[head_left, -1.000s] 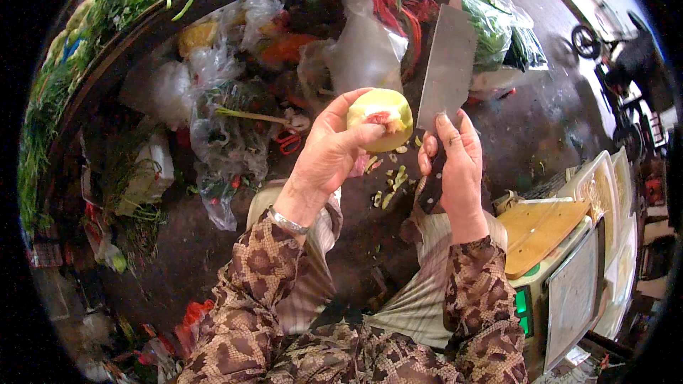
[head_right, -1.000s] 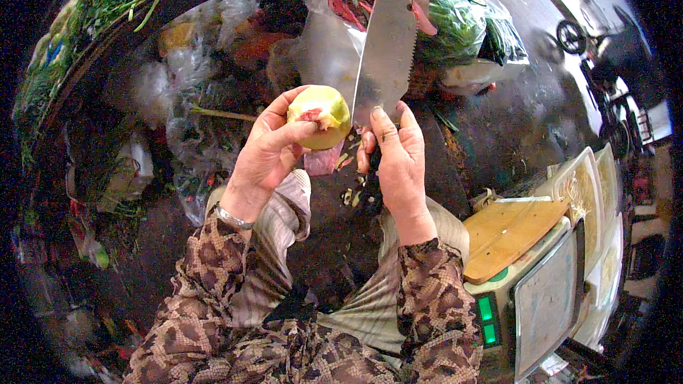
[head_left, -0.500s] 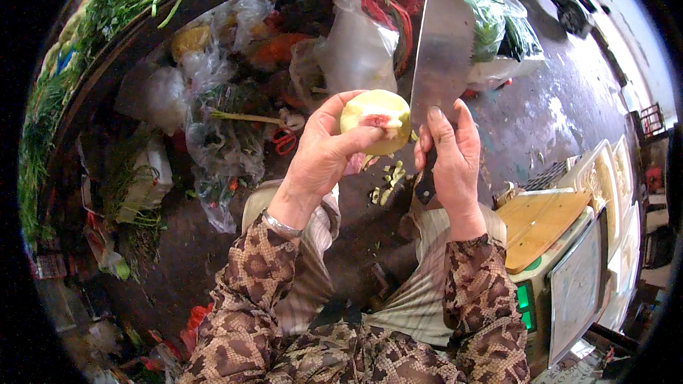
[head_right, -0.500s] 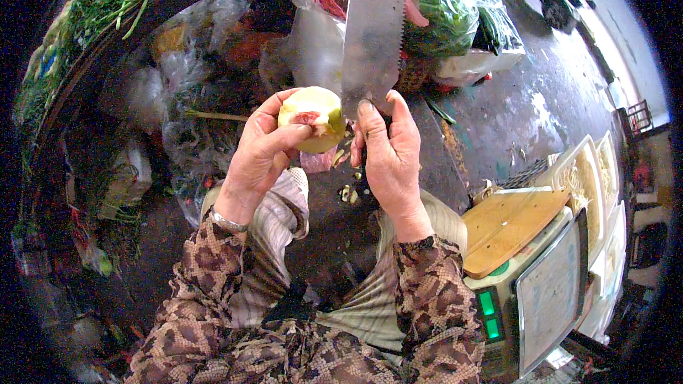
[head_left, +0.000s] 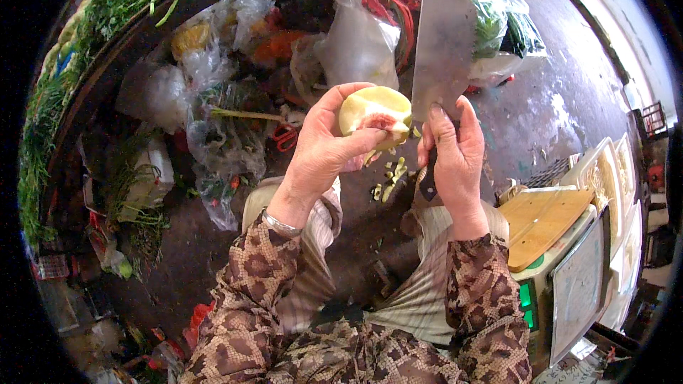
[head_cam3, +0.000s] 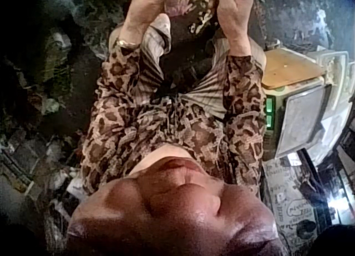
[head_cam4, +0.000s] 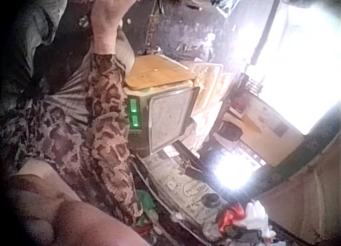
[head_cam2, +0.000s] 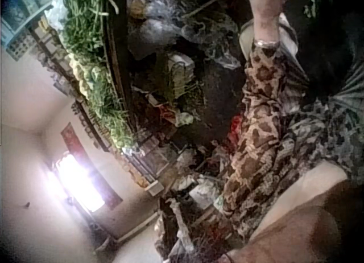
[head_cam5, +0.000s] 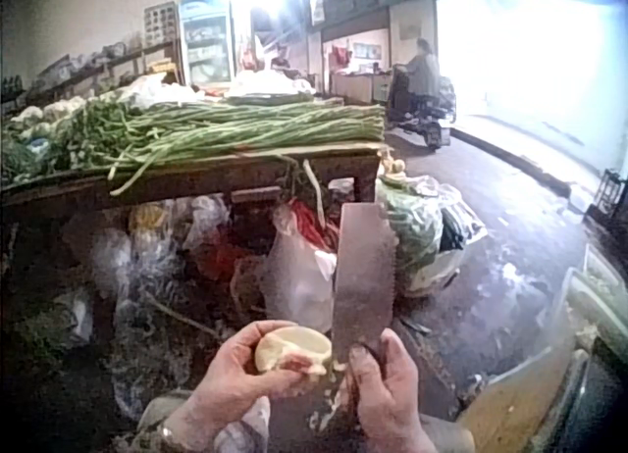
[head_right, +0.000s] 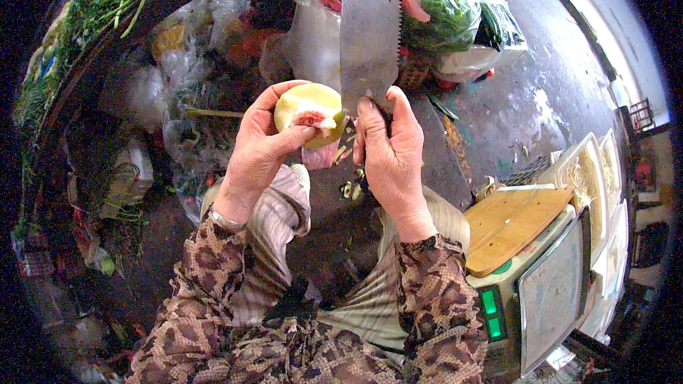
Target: The person peels a vegetable with a knife, places it into a plastic bag, and then gathers green and red peppers from a larger bag into a smaller plastic bag.
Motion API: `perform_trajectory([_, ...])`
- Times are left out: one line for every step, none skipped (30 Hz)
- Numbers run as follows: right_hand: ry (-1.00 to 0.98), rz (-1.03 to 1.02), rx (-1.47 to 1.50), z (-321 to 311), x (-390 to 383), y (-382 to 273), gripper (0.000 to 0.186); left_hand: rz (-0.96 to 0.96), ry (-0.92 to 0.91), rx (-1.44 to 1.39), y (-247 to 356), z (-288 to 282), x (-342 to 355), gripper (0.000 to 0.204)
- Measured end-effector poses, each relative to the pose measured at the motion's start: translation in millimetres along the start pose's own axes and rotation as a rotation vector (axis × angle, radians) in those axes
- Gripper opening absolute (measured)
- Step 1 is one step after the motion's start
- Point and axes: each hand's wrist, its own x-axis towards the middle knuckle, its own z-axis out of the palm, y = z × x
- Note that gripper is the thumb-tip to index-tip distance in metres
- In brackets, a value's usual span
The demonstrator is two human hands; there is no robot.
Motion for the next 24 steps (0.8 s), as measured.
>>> perform_trajectory([-0.001,0.002,0.003,-0.1,0.2,0.3,0.011,-0.006,0.000,0.009,0.0,-0.9,0.3,0.052])
perform_trajectory([-0.010,0.007,-0.033,-0.6,0.6,0.1,0.012,-0.013,0.001,0.017,0.0,-1.7,0.6,0.052])
perform_trajectory([-0.019,0.012,-0.070,-0.9,0.8,-0.2,0.013,-0.013,0.003,0.020,-0.2,-2.6,1.0,0.052])
perform_trajectory([-0.020,0.012,-0.070,-1.0,0.4,-1.0,0.013,-0.006,-0.011,0.034,-0.8,-3.4,1.4,0.052])
perform_trajectory([-0.024,0.034,-0.069,-1.1,-0.3,-2.0,0.013,0.000,-0.025,0.049,-1.3,-3.8,1.5,0.053])
perform_trajectory([-0.029,0.056,-0.069,-1.2,-0.8,-2.4,0.013,0.000,-0.025,0.048,-0.9,-3.3,1.1,0.053])
perform_trajectory([-0.028,0.056,-0.070,-1.3,-1.1,-2.3,0.013,0.005,-0.022,0.064,0.1,-2.0,0.1,0.054])
perform_trajectory([-0.050,0.044,-0.100,-1.5,-1.2,-2.1,0.014,0.009,-0.019,0.080,0.3,-1.0,-0.4,0.055])
perform_trajectory([-0.070,0.032,-0.129,-2.0,-1.3,-1.9,0.014,0.008,-0.020,0.078,-0.3,-1.0,-0.4,0.055])
perform_trajectory([-0.071,0.032,-0.128,-2.0,-1.1,-1.1,0.014,0.014,-0.024,0.075,0.2,-2.2,-0.6,0.055])
perform_trajectory([-0.072,0.044,-0.120,-2.2,-0.9,-0.2,0.017,0.019,-0.028,0.071,0.1,-3.0,-0.8,0.056])
perform_trajectory([-0.072,0.057,-0.112,-2.3,-0.9,0.3,0.019,0.018,-0.028,0.072,-1.0,-3.5,-1.0,0.056])
perform_trajectory([-0.073,0.058,-0.110,-1.3,-1.5,0.7,0.019,0.019,-0.041,0.065,-2.8,-4.5,-1.4,0.056])
perform_trajectory([-0.065,0.083,-0.117,0.3,-2.5,1.2,0.025,0.020,-0.055,0.058,-3.6,-4.9,-1.9,0.056])
perform_trajectory([-0.056,0.109,-0.125,1.9,-3.2,1.6,0.030,0.019,-0.053,0.060,-2.3,-3.6,-3.0,0.056])
perform_trajectory([-0.055,0.109,-0.127,1.8,-3.3,0.8,0.030,0.024,-0.039,0.052,-0.8,-0.3,-3.8,0.056])
perform_trajectory([-0.052,0.135,-0.138,1.9,-3.3,-0.5,0.037,0.030,-0.026,0.044,-0.1,1.5,-4.1,0.056])
perform_trajectory([-0.049,0.160,-0.149,2.3,-3.3,-1.4,0.043,0.030,-0.026,0.042,-0.8,0.8,-3.9,0.056])
perform_trajectory([-0.048,0.160,-0.150,2.7,-3.6,-1.7,0.043,0.028,-0.037,0.046,-1.7,-0.5,-3.6,0.057])
perform_trajectory([-0.043,0.180,-0.127,3.5,-3.8,-1.8,0.048,0.026,-0.047,0.051,-2.4,-1.3,-3.4,0.057])
perform_trajectory([-0.037,0.200,-0.104,4.2,-4.1,-2.1,0.052,0.026,-0.048,0.050,-2.8,-1.4,-3.4,0.057])
perform_trajectory([-0.037,0.199,-0.103,5.0,-4.1,-2.9,0.052,0.028,-0.051,0.064,-2.8,-1.5,-3.4,0.057])
perform_trajectory([-0.030,0.227,-0.082,5.8,-3.9,-4.2,0.053,0.031,-0.053,0.079,-2.6,-1.5,-3.5,0.057])
perform_trajectory([-0.022,0.255,-0.061,6.3,-3.9,-4.9,0.054,0.031,-0.054,0.079,-2.0,-0.6,-3.8,0.057])
